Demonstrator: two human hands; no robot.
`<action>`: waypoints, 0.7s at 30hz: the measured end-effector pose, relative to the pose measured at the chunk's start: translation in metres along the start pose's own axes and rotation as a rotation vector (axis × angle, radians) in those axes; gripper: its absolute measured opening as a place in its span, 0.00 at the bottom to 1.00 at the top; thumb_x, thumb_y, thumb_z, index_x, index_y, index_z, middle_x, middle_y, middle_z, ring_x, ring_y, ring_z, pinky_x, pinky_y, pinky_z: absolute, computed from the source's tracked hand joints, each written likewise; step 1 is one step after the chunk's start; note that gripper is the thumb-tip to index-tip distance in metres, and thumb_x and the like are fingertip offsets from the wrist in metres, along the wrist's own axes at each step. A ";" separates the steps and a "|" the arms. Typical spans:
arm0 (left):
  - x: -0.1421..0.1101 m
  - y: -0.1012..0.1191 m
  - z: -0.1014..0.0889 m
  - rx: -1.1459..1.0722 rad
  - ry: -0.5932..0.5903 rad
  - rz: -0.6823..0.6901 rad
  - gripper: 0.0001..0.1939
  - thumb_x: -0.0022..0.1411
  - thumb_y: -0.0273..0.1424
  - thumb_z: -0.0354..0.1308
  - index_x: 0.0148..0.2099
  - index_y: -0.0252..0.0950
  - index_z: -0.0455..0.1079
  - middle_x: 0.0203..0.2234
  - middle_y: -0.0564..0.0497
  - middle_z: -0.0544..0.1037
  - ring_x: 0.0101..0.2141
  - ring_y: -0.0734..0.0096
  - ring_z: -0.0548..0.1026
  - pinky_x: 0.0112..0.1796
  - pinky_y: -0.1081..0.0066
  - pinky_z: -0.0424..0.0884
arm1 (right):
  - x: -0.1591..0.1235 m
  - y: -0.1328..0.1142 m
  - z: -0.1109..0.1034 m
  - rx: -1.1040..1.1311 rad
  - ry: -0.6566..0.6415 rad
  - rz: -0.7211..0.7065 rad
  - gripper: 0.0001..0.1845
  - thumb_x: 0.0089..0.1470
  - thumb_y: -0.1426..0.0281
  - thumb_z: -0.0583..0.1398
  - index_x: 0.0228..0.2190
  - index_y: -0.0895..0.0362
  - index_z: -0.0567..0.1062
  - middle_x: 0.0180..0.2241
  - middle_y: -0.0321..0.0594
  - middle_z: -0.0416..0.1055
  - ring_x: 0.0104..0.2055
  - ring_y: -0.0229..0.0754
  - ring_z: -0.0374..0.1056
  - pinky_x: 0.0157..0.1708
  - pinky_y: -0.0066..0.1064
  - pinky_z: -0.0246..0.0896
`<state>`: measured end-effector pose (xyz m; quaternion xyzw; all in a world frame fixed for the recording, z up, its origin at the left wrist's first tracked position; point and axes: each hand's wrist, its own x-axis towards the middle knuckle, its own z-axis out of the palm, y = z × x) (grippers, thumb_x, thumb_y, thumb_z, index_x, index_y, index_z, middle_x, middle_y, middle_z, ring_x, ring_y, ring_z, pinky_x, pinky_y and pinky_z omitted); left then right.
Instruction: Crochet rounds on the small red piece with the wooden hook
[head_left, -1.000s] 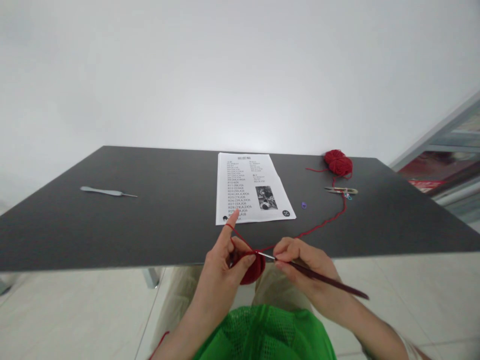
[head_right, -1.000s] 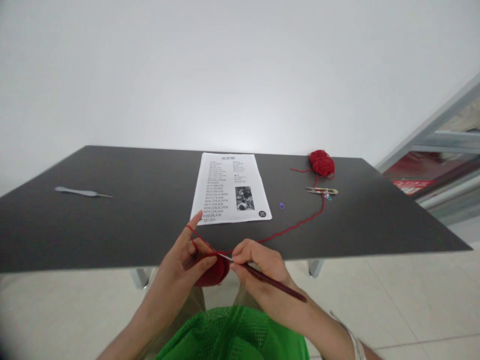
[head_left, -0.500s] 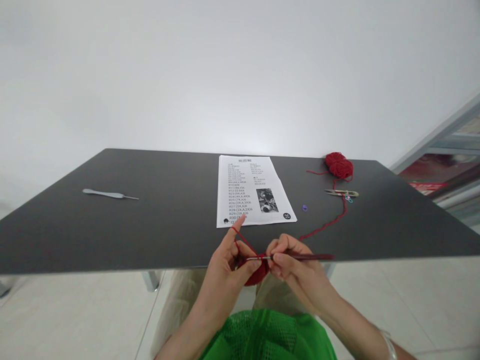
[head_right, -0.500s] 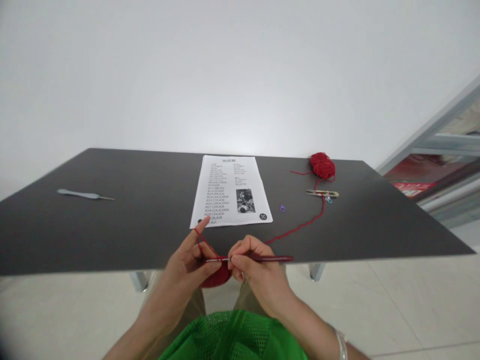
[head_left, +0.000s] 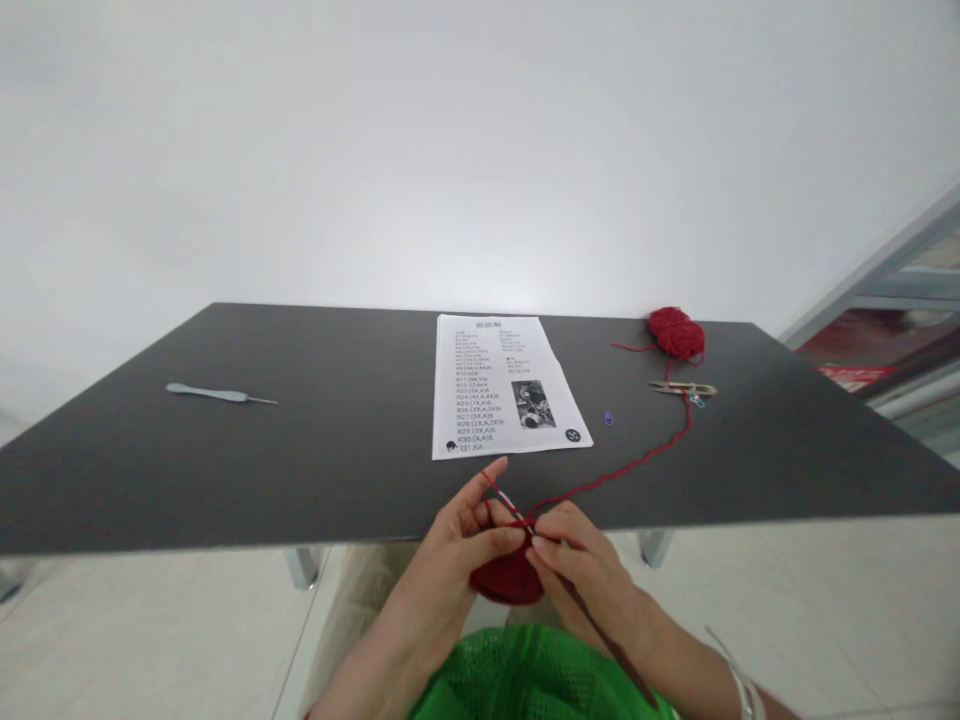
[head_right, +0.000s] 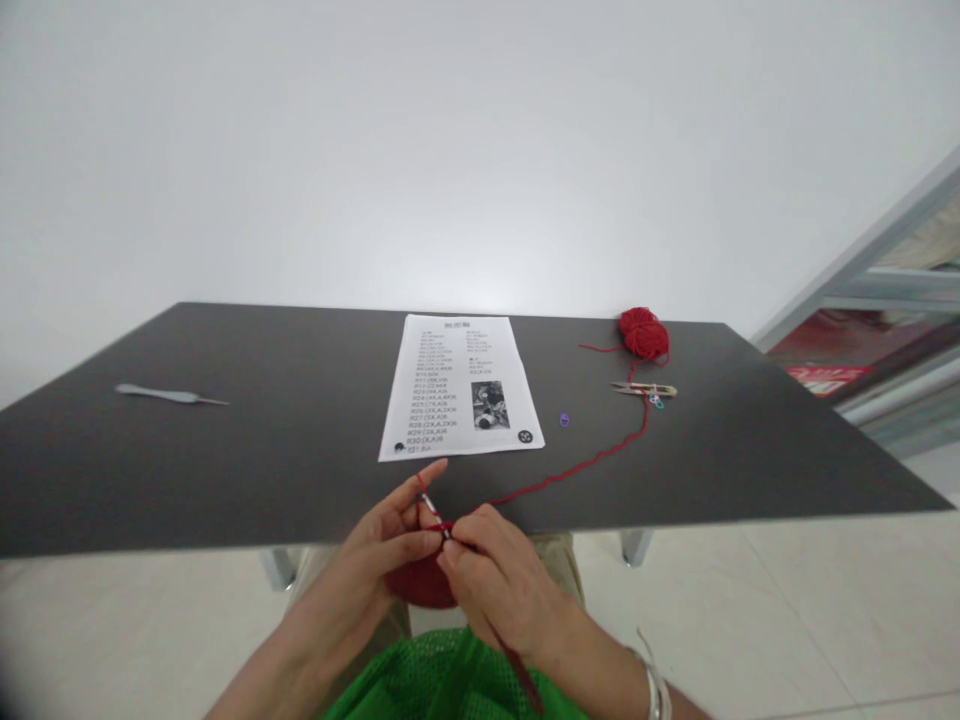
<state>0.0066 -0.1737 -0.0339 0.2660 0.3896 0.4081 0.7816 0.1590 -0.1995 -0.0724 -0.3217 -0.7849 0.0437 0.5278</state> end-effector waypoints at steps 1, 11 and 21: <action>0.000 0.002 -0.001 -0.004 -0.001 -0.025 0.40 0.40 0.22 0.70 0.59 0.32 0.66 0.22 0.57 0.73 0.24 0.79 0.68 0.28 0.77 0.62 | 0.001 0.000 0.000 0.137 0.021 0.103 0.10 0.59 0.79 0.55 0.39 0.53 0.69 0.31 0.37 0.70 0.30 0.37 0.65 0.29 0.28 0.66; 0.006 0.019 -0.014 0.115 -0.124 -0.071 0.35 0.42 0.23 0.70 0.55 0.34 0.69 0.23 0.58 0.71 0.22 0.81 0.66 0.23 0.78 0.57 | 0.013 -0.003 -0.029 0.723 -0.011 0.686 0.06 0.55 0.68 0.64 0.28 0.55 0.73 0.29 0.37 0.71 0.27 0.35 0.65 0.24 0.26 0.60; 0.003 0.029 -0.019 0.211 -0.252 -0.154 0.34 0.44 0.23 0.69 0.55 0.34 0.69 0.23 0.57 0.72 0.22 0.81 0.66 0.24 0.79 0.57 | 0.021 -0.002 -0.038 0.858 -0.099 0.778 0.08 0.53 0.68 0.65 0.26 0.56 0.71 0.30 0.37 0.70 0.23 0.32 0.60 0.21 0.26 0.54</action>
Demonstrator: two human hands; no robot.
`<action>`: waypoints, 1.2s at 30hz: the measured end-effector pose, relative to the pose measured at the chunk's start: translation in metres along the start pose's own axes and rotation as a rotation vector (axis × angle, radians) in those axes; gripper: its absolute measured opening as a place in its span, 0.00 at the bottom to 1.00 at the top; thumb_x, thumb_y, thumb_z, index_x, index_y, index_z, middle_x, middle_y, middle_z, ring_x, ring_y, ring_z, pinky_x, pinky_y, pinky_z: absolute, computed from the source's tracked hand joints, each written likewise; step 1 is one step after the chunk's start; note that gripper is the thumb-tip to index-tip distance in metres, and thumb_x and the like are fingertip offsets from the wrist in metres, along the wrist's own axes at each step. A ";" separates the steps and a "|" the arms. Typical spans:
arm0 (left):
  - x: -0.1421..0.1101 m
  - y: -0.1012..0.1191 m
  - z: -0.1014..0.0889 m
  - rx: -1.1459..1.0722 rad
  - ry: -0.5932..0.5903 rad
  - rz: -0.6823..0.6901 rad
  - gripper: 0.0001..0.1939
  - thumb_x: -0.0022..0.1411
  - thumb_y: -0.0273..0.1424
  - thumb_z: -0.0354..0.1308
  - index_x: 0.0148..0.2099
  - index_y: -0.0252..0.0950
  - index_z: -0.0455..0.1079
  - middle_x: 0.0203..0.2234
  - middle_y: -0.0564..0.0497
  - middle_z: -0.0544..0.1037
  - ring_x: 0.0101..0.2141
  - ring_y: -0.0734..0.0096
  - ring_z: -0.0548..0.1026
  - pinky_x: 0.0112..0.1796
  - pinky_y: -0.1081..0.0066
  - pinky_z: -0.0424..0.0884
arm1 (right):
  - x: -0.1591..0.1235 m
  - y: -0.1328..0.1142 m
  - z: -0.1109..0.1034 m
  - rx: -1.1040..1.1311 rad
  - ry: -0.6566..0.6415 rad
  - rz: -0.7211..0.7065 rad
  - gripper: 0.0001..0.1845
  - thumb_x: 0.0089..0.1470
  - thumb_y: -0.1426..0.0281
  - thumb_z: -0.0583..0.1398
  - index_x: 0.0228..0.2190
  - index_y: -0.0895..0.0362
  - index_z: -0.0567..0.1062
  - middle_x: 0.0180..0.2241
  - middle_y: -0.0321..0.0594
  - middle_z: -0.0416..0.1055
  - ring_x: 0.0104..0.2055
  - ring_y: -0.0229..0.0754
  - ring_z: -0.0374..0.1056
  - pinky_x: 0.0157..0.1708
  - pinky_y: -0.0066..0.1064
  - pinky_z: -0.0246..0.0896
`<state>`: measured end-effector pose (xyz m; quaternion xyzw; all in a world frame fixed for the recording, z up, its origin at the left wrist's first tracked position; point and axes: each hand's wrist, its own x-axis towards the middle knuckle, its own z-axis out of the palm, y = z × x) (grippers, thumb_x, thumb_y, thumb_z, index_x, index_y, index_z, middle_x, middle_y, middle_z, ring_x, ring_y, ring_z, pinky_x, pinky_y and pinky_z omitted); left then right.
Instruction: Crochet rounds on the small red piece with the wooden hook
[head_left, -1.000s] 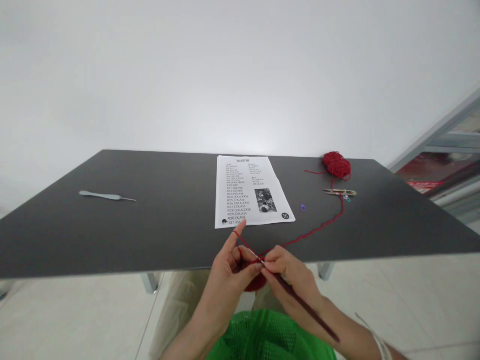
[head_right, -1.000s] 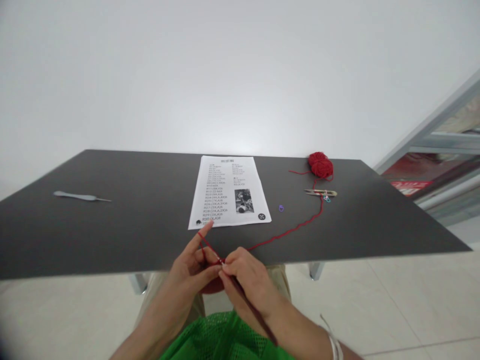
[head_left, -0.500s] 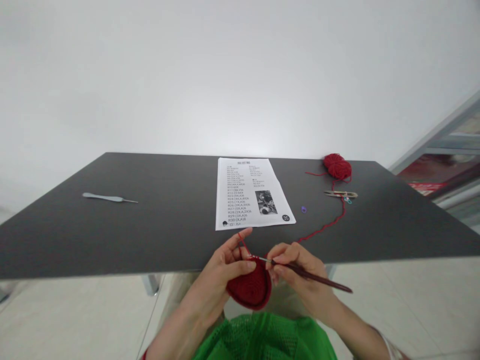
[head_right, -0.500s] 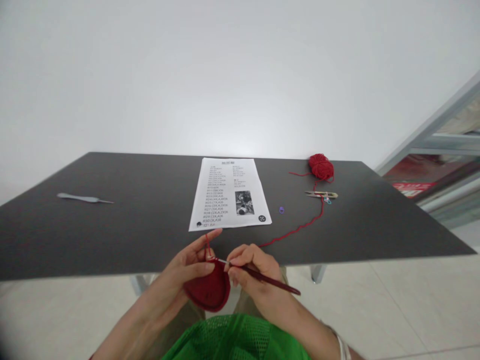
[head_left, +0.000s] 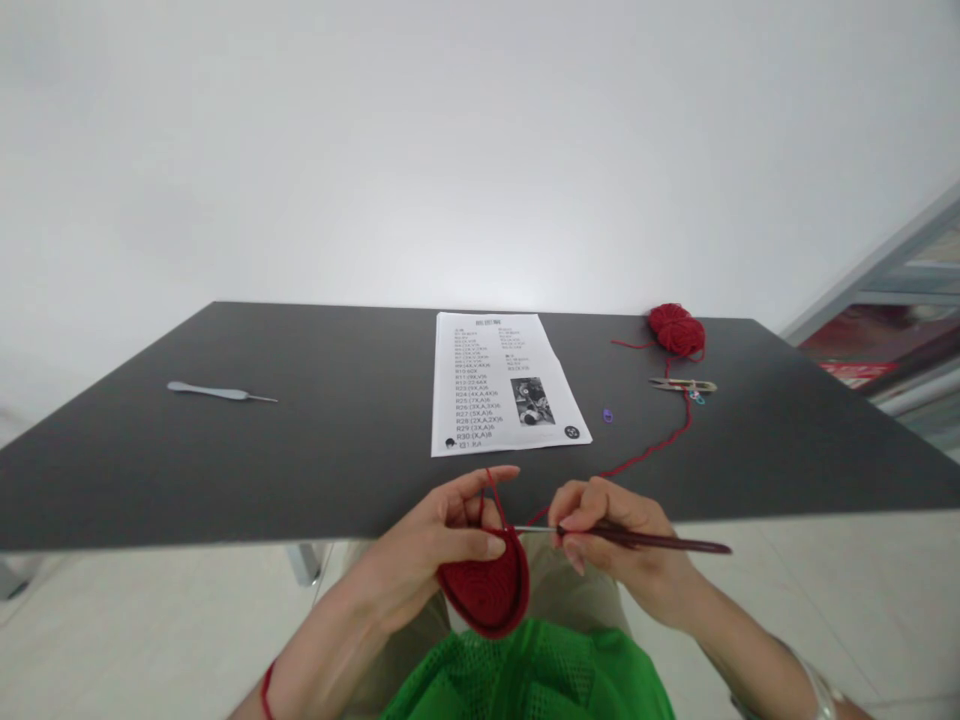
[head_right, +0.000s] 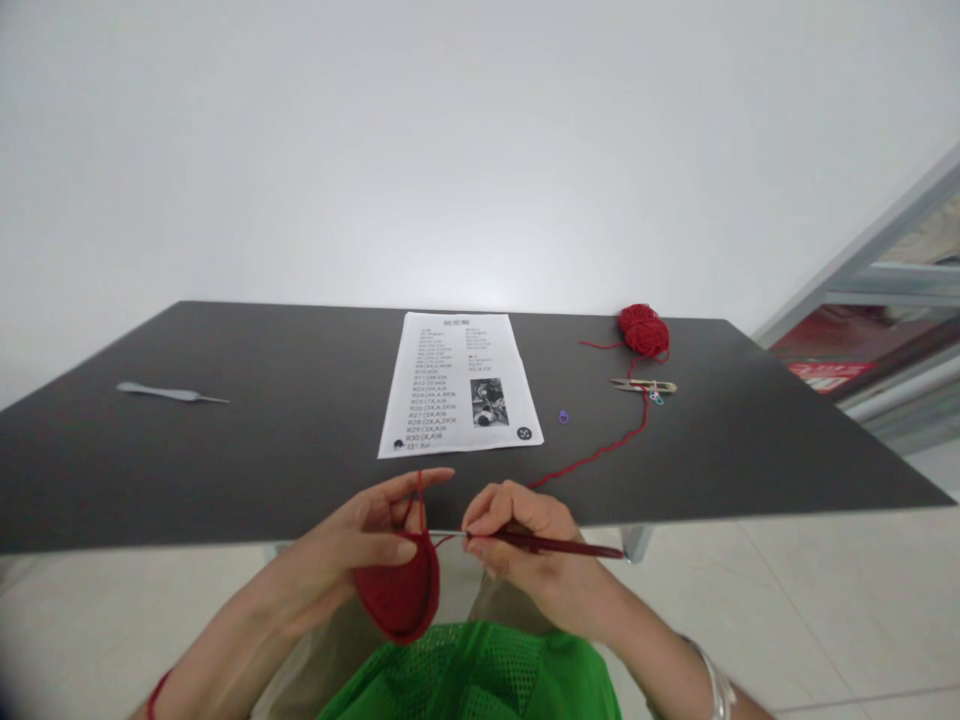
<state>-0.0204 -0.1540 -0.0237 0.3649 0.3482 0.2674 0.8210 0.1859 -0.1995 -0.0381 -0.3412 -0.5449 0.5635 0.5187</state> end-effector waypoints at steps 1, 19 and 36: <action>0.000 0.000 0.000 0.005 -0.012 -0.003 0.34 0.44 0.23 0.69 0.55 0.34 0.69 0.23 0.57 0.72 0.22 0.81 0.66 0.23 0.79 0.57 | 0.000 0.000 -0.001 -0.004 -0.009 -0.003 0.08 0.53 0.68 0.65 0.26 0.56 0.72 0.30 0.37 0.70 0.23 0.32 0.60 0.21 0.26 0.53; 0.005 0.009 -0.008 0.103 -0.207 -0.135 0.28 0.41 0.20 0.66 0.49 0.35 0.75 0.23 0.56 0.73 0.23 0.78 0.65 0.24 0.77 0.56 | 0.012 -0.026 -0.010 -0.104 -0.174 0.023 0.07 0.48 0.75 0.67 0.23 0.56 0.75 0.27 0.39 0.73 0.25 0.34 0.65 0.22 0.26 0.59; 0.006 0.001 0.018 0.425 0.209 0.328 0.26 0.48 0.22 0.61 0.52 0.33 0.68 0.21 0.60 0.69 0.24 0.75 0.67 0.28 0.73 0.62 | 0.013 0.016 0.009 0.695 0.084 0.326 0.13 0.48 0.71 0.69 0.25 0.57 0.68 0.23 0.32 0.73 0.20 0.30 0.64 0.22 0.24 0.70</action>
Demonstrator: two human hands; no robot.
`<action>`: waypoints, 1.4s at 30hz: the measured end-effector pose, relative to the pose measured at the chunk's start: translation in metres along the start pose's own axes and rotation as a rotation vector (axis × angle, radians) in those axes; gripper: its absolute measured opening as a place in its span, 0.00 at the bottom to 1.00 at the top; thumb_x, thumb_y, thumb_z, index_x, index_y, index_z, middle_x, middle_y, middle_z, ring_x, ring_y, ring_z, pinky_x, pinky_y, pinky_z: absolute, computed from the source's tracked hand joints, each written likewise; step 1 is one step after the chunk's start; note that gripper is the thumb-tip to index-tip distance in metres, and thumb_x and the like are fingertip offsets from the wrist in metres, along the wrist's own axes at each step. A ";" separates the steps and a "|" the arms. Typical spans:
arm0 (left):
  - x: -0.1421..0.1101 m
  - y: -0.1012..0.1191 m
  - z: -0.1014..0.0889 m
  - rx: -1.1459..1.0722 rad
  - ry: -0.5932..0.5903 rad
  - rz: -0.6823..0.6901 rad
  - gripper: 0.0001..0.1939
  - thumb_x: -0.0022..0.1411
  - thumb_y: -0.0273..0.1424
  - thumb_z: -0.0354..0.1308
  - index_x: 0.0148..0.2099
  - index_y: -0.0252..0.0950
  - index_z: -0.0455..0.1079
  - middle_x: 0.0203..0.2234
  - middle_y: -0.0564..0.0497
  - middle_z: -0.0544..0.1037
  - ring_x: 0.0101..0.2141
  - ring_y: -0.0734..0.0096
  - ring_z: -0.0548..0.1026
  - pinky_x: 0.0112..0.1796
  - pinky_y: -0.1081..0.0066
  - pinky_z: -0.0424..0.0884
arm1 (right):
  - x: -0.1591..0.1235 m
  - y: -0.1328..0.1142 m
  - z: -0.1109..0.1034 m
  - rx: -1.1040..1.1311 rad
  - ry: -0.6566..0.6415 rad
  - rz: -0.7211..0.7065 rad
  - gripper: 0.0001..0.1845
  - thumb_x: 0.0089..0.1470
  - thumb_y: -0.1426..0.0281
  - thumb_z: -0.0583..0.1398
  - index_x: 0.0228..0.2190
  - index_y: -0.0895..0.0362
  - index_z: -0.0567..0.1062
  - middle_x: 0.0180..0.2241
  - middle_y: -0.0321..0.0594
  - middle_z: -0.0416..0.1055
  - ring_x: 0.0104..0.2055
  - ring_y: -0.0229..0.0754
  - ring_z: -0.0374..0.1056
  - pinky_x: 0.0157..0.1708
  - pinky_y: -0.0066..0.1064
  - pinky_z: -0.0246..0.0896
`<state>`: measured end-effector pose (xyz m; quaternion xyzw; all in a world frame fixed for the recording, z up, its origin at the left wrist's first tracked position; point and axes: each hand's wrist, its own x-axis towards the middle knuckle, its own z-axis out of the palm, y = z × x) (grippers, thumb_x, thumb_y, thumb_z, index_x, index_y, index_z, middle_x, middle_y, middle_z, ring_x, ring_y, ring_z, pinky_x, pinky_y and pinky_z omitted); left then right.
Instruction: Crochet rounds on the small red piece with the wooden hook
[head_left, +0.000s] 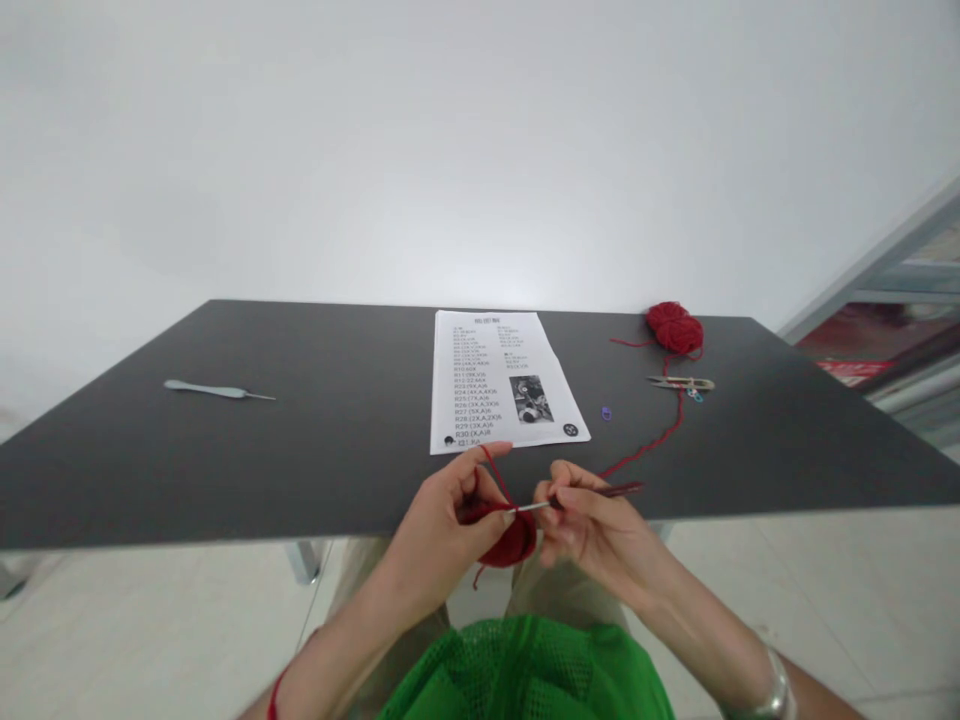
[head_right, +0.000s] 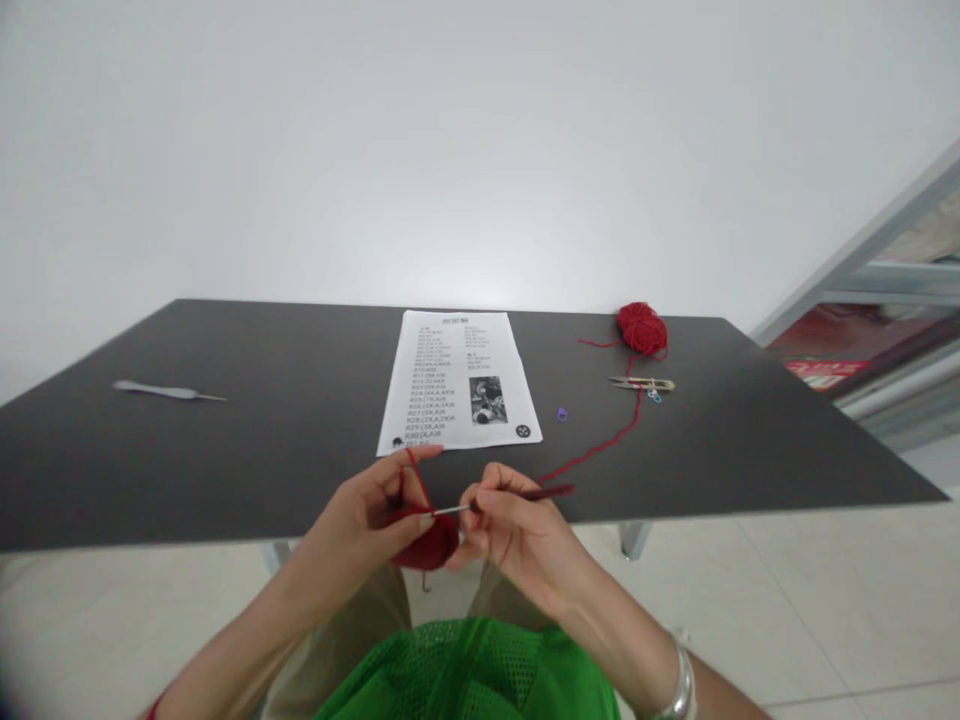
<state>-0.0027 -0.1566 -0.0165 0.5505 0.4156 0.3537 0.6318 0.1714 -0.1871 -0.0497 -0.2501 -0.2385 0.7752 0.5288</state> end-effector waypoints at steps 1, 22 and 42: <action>-0.001 -0.002 0.003 -0.010 0.028 0.004 0.26 0.49 0.22 0.61 0.52 0.34 0.68 0.21 0.60 0.69 0.24 0.75 0.68 0.28 0.73 0.63 | -0.001 0.004 0.002 0.024 0.049 -0.030 0.13 0.48 0.71 0.68 0.25 0.57 0.68 0.24 0.32 0.73 0.22 0.30 0.65 0.25 0.25 0.72; -0.001 0.000 0.002 -0.141 0.042 -0.051 0.20 0.49 0.23 0.63 0.47 0.34 0.69 0.23 0.58 0.73 0.25 0.75 0.71 0.29 0.73 0.65 | -0.004 -0.002 0.007 -0.288 0.020 -0.335 0.10 0.51 0.70 0.67 0.24 0.57 0.71 0.24 0.33 0.71 0.24 0.31 0.65 0.24 0.22 0.62; -0.006 -0.003 0.012 -0.087 0.171 -0.045 0.24 0.48 0.26 0.62 0.50 0.31 0.67 0.20 0.59 0.72 0.23 0.75 0.70 0.25 0.73 0.66 | -0.024 0.005 0.017 -1.384 0.003 -0.938 0.12 0.54 0.83 0.54 0.31 0.53 0.66 0.27 0.35 0.70 0.27 0.35 0.68 0.26 0.24 0.63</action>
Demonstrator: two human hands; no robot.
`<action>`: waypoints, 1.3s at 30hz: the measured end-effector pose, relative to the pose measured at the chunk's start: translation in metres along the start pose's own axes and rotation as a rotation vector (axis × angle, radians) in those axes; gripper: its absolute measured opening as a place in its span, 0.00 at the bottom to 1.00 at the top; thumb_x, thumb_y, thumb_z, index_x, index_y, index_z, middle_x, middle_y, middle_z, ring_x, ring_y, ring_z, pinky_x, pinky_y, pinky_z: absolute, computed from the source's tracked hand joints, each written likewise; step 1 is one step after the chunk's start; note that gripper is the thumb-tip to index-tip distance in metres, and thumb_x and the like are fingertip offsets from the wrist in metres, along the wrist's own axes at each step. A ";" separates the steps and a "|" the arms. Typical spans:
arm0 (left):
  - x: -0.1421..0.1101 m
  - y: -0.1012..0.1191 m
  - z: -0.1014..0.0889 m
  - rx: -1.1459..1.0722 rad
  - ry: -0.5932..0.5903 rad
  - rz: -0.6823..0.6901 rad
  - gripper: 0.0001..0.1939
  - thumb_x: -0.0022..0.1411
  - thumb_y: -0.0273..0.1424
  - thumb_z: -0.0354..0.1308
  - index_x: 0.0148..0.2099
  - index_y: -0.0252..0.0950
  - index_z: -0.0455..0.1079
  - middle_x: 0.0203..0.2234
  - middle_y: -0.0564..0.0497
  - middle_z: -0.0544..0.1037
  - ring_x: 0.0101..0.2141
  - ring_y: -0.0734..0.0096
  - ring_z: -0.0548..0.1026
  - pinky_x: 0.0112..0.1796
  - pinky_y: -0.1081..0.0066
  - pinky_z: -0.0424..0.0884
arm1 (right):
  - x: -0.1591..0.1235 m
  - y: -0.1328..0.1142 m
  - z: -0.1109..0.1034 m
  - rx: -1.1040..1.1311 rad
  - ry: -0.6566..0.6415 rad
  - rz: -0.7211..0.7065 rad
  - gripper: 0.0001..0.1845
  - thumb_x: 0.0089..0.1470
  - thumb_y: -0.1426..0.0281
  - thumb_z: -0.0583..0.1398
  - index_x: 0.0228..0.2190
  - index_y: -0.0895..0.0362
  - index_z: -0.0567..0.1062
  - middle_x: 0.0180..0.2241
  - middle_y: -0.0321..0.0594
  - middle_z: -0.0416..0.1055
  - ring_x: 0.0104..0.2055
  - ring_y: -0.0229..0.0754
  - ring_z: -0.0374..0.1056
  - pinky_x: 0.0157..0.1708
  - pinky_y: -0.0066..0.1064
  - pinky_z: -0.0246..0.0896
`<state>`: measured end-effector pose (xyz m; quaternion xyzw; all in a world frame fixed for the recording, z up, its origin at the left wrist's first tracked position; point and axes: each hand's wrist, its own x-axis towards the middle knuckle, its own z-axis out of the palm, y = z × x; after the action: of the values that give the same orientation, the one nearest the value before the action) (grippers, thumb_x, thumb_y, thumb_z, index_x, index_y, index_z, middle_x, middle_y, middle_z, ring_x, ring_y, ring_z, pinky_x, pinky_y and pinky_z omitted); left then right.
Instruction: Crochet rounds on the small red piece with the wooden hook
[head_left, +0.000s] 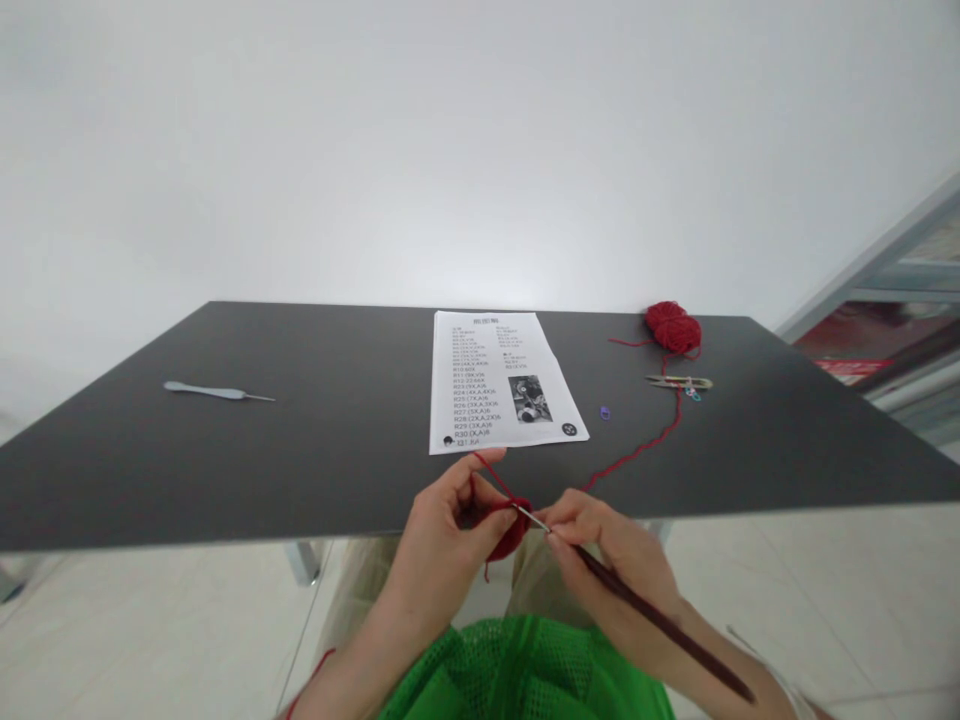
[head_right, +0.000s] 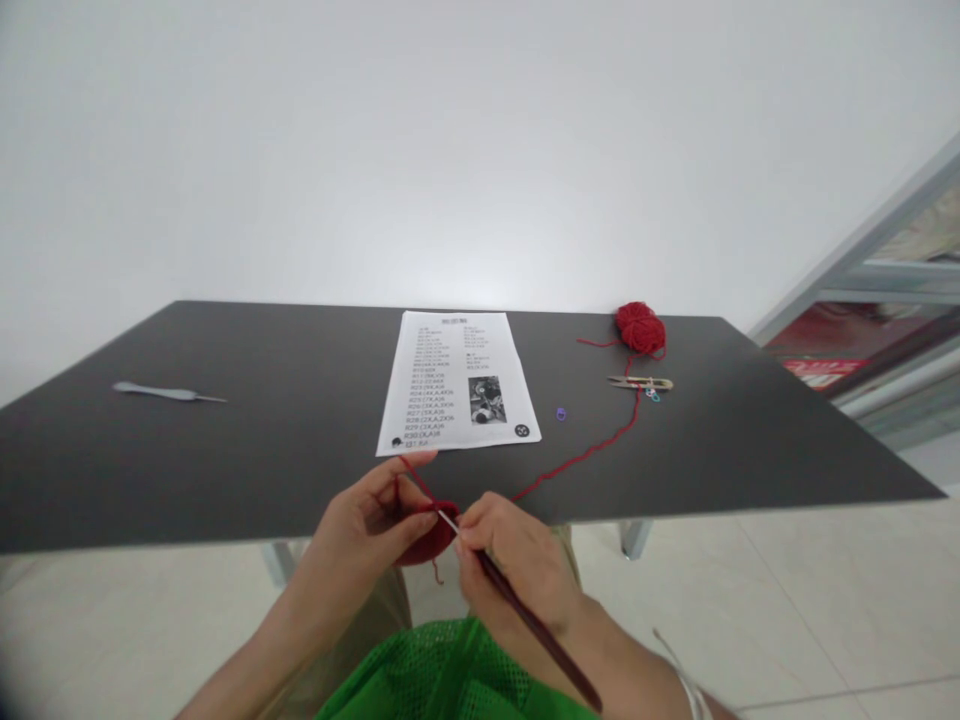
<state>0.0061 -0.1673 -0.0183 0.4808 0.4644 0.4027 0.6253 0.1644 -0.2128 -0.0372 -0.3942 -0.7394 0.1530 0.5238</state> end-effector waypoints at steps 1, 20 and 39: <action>-0.001 -0.001 0.001 0.012 0.011 -0.006 0.24 0.48 0.27 0.62 0.50 0.31 0.68 0.20 0.58 0.72 0.23 0.74 0.70 0.26 0.72 0.67 | -0.002 -0.001 0.003 -0.059 -0.009 -0.039 0.13 0.54 0.84 0.54 0.32 0.53 0.65 0.27 0.35 0.70 0.27 0.35 0.67 0.27 0.25 0.63; -0.007 -0.021 0.008 -0.312 0.040 -0.177 0.36 0.46 0.29 0.68 0.58 0.30 0.65 0.21 0.59 0.71 0.22 0.76 0.69 0.26 0.74 0.66 | -0.018 0.018 0.024 -0.287 0.006 -0.171 0.10 0.61 0.79 0.52 0.34 0.56 0.70 0.30 0.41 0.71 0.30 0.40 0.65 0.29 0.30 0.64; -0.013 -0.005 -0.003 0.222 0.007 0.070 0.24 0.55 0.25 0.58 0.55 0.35 0.71 0.27 0.52 0.76 0.32 0.66 0.75 0.36 0.69 0.73 | 0.003 0.002 -0.013 0.177 -0.099 0.243 0.08 0.55 0.78 0.57 0.27 0.54 0.68 0.26 0.34 0.70 0.24 0.34 0.65 0.22 0.22 0.59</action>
<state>0.0007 -0.1800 -0.0207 0.5615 0.4911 0.3721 0.5523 0.1761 -0.2112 -0.0315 -0.4251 -0.6947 0.2991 0.4972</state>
